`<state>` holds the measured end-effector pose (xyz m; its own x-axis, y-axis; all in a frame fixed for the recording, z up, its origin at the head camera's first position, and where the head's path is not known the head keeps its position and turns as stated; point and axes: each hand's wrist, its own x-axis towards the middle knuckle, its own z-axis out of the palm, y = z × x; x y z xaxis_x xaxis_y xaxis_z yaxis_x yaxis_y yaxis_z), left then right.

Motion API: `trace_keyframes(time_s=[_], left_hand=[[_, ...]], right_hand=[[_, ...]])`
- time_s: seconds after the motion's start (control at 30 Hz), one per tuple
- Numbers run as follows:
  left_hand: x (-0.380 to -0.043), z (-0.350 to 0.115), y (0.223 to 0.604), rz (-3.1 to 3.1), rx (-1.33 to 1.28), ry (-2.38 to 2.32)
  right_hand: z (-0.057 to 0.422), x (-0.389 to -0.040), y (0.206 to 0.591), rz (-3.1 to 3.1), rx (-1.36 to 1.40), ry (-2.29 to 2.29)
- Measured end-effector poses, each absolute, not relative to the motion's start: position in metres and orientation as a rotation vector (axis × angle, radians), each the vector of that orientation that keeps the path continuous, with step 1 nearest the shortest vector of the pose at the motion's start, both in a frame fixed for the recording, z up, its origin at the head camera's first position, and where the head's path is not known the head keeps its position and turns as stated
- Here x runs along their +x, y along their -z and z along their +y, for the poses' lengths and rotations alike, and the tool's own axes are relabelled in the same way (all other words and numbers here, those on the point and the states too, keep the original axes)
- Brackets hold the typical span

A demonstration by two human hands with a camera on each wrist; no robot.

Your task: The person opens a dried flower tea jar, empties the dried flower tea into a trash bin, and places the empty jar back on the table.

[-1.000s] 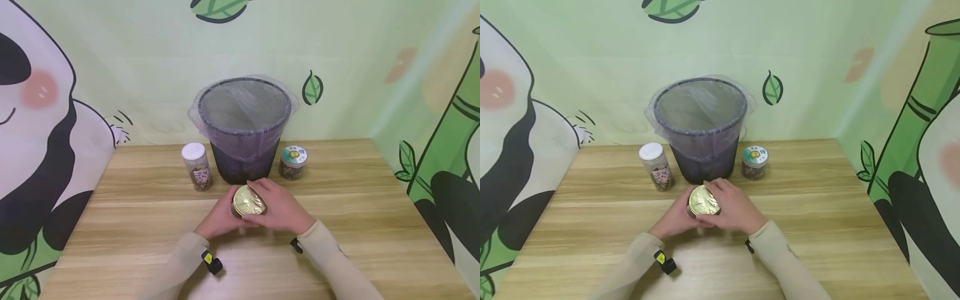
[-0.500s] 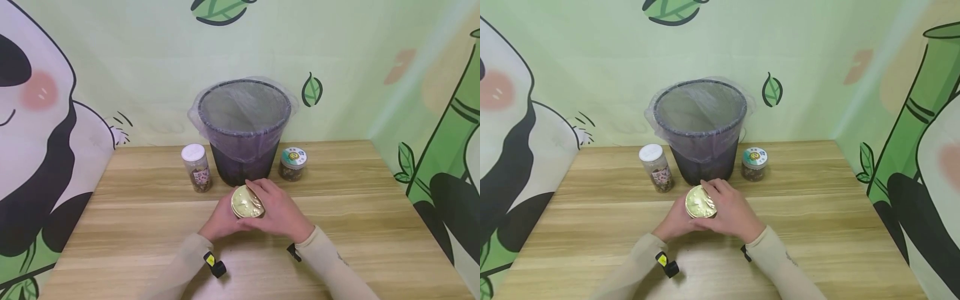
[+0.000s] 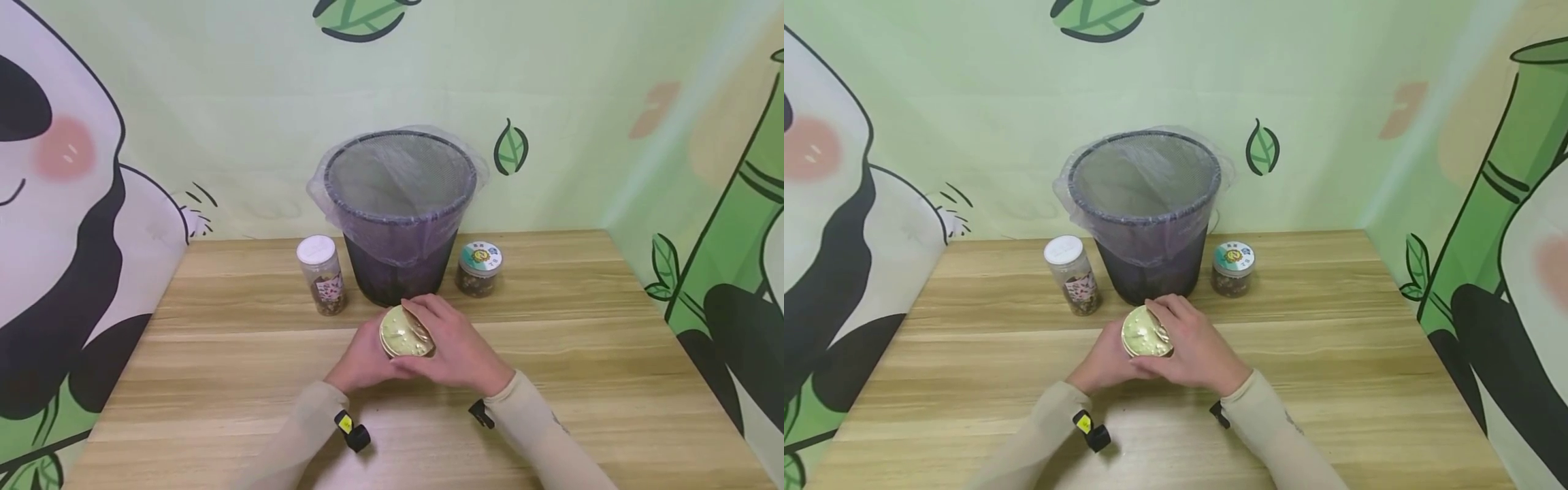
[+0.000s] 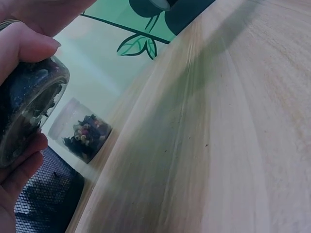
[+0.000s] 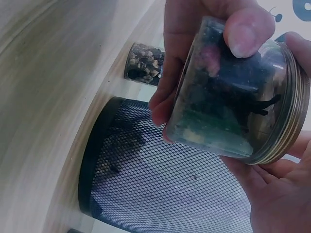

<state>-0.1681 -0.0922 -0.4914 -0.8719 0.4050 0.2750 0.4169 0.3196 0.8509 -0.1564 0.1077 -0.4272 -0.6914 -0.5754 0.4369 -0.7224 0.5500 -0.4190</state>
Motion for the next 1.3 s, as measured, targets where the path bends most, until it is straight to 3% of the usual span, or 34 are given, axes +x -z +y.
trace_keyframes(time_s=[1.3], left_hand=[[-0.175,-0.099,0.482,-2.577,-0.929,1.686]], right_hand=[[0.118,-0.169,0.420,-2.575,1.304,-1.009]])
